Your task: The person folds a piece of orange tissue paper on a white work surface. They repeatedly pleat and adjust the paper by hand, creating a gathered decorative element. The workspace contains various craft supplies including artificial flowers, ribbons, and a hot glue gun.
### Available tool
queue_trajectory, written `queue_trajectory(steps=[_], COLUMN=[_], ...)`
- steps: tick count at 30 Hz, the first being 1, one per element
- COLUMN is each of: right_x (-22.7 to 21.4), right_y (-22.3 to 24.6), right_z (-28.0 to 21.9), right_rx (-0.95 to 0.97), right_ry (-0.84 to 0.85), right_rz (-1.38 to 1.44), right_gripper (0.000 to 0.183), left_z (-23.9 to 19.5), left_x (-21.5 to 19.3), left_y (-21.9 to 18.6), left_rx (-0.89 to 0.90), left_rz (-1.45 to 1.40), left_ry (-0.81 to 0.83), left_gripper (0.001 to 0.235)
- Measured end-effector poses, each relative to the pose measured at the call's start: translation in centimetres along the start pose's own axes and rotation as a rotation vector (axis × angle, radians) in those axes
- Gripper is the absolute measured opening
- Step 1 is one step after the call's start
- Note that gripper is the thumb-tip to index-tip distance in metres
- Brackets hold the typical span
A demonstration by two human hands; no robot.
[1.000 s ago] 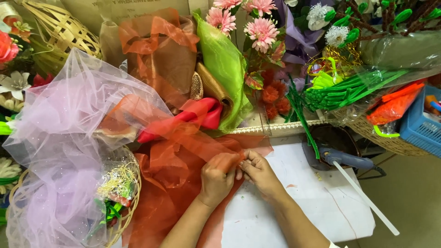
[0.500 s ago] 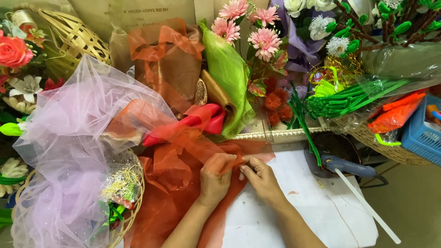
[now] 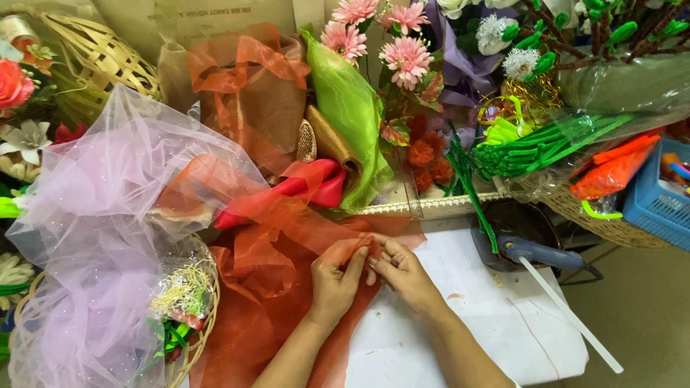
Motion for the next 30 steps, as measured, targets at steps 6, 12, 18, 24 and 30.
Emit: queue_trajectory(steps=[6, 12, 18, 24, 30], right_x=[-0.1, -0.7, -0.1, -0.5, -0.5], right_y=[-0.1, -0.3, 0.3, -0.3, 0.0], right_z=[-0.2, 0.3, 0.1, 0.3, 0.1], right_rx=[0.005, -0.090, -0.062, -0.035, -0.023], right_ry=[-0.022, -0.027, -0.012, -0.010, -0.009], right_rz=[0.026, 0.083, 0.074, 0.079, 0.062], right_gripper=[0.038, 0.037, 0.034, 0.035, 0.036], left_z=[-0.5, -0.2, 0.7, 0.2, -0.8], left_x=[0.1, -0.4, -0.9, 0.5, 1.9], left_y=[0.4, 1.0, 0.2, 3.7, 6.1], left_rx=[0.048, -0.037, -0.064, -0.311, -0.497], left_rz=[0.066, 0.031, 0.060, -0.157, -0.411], left_ry=[-0.013, -0.045, -0.039, 0.046, 0.080], left_gripper=[0.018, 0.020, 0.008, 0.008, 0.008])
Point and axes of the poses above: each hand's wrist, its own z-axis towards the middle knuckle, its own x-axis out of the palm, y = z × x, the point moved 8 cm from there along z, towards the middle knuckle, and after that the axes turned 15 degrees about z, right-handed, at the moved point
